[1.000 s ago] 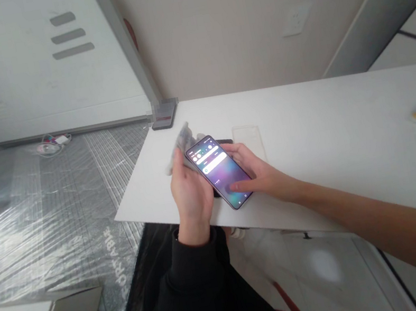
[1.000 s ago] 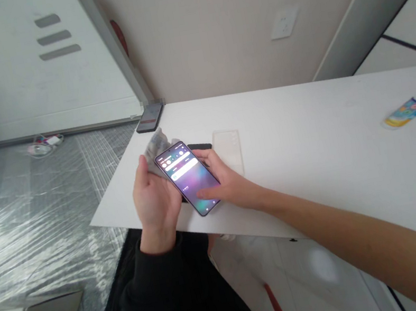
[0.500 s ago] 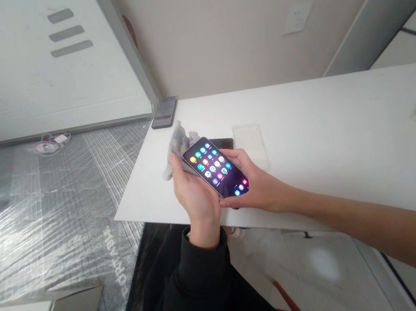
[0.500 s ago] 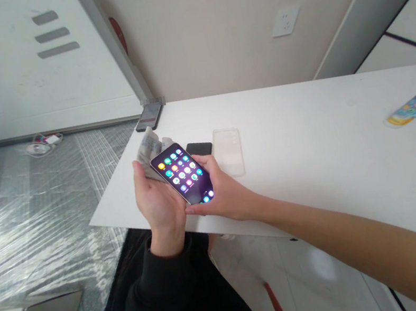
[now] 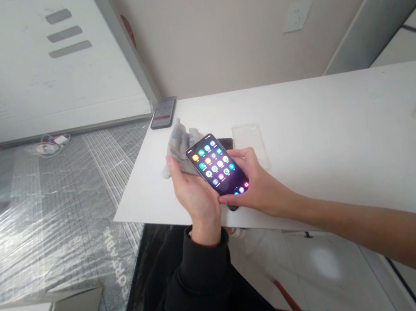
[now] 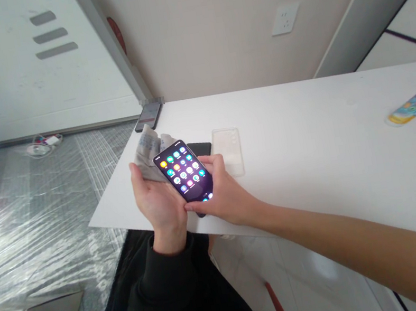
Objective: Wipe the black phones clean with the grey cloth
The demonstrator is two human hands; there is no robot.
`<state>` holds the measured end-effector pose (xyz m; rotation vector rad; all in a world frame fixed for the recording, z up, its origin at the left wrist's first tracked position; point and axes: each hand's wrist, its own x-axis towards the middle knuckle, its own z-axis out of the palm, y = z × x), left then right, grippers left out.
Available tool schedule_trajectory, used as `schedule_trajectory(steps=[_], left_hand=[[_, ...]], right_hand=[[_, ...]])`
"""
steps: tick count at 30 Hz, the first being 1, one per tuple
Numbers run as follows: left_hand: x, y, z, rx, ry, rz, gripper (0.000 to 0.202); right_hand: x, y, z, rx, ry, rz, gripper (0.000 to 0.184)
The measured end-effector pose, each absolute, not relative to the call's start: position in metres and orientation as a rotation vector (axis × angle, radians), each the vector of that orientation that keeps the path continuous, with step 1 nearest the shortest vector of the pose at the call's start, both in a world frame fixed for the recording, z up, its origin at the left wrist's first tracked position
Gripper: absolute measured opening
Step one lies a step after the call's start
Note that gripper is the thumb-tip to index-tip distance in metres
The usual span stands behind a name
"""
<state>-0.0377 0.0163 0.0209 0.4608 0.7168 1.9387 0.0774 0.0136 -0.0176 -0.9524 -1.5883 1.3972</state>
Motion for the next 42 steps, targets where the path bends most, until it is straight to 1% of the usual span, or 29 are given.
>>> schedule_trajectory(steps=[10, 14, 18, 21, 23, 25, 28, 32, 33, 34, 36, 37, 40, 42], left_hand=[[-0.036, 0.018, 0.020, 0.415, 0.784, 2.001, 0.045], [-0.037, 0.017, 0.020, 0.443, 0.740, 1.963, 0.047], [-0.039, 0.018, 0.020, 0.432, 0.675, 1.903, 0.053], [-0.043, 0.021, 0.020, 0.414, 0.715, 1.907, 0.046], [-0.050, 0.024, 0.020, 0.491, 0.714, 1.900, 0.038], [-0.059, 0.026, 0.021, 0.593, 0.668, 1.842, 0.035], [-0.074, 0.024, 0.023, 0.640, 0.610, 1.714, 0.041], [-0.085, 0.015, 0.023, 0.639, 0.562, 1.556, 0.057], [-0.086, 0.012, 0.023, 0.643, 0.567, 1.517, 0.056], [-0.085, 0.010, 0.023, 0.645, 0.584, 1.483, 0.051], [-0.081, 0.008, 0.024, 0.651, 0.628, 1.437, 0.031], [-0.078, 0.008, 0.025, 0.657, 0.642, 1.424, 0.026], [-0.068, 0.010, 0.027, 0.679, 0.628, 1.454, 0.044], [-0.064, 0.012, 0.029, 0.694, 0.592, 1.549, 0.049]], right_hand=[[0.078, 0.012, -0.018, -0.891, -1.634, 1.353, 0.081], [0.079, 0.014, -0.018, -0.889, -1.665, 1.321, 0.088], [0.078, 0.017, -0.019, -0.882, -1.677, 1.295, 0.092], [0.078, 0.020, -0.017, -0.860, -1.681, 1.258, 0.091], [0.079, 0.021, -0.014, -0.868, -1.678, 1.228, 0.090], [0.082, 0.024, -0.010, -0.898, -1.663, 1.176, 0.089], [0.087, 0.029, -0.002, -0.929, -1.649, 1.072, 0.087], [0.092, 0.035, 0.002, -0.916, -1.724, 0.986, 0.086], [0.093, 0.036, 0.001, -0.922, -1.747, 0.956, 0.086], [0.093, 0.036, 0.000, -0.933, -1.769, 0.920, 0.087], [0.092, 0.035, -0.004, -0.959, -1.820, 0.855, 0.087], [0.092, 0.034, -0.007, -0.964, -1.851, 0.839, 0.087], [0.091, 0.029, -0.011, -0.942, -1.984, 0.849, 0.088], [0.090, 0.027, -0.011, -0.945, -2.084, 0.833, 0.089]])
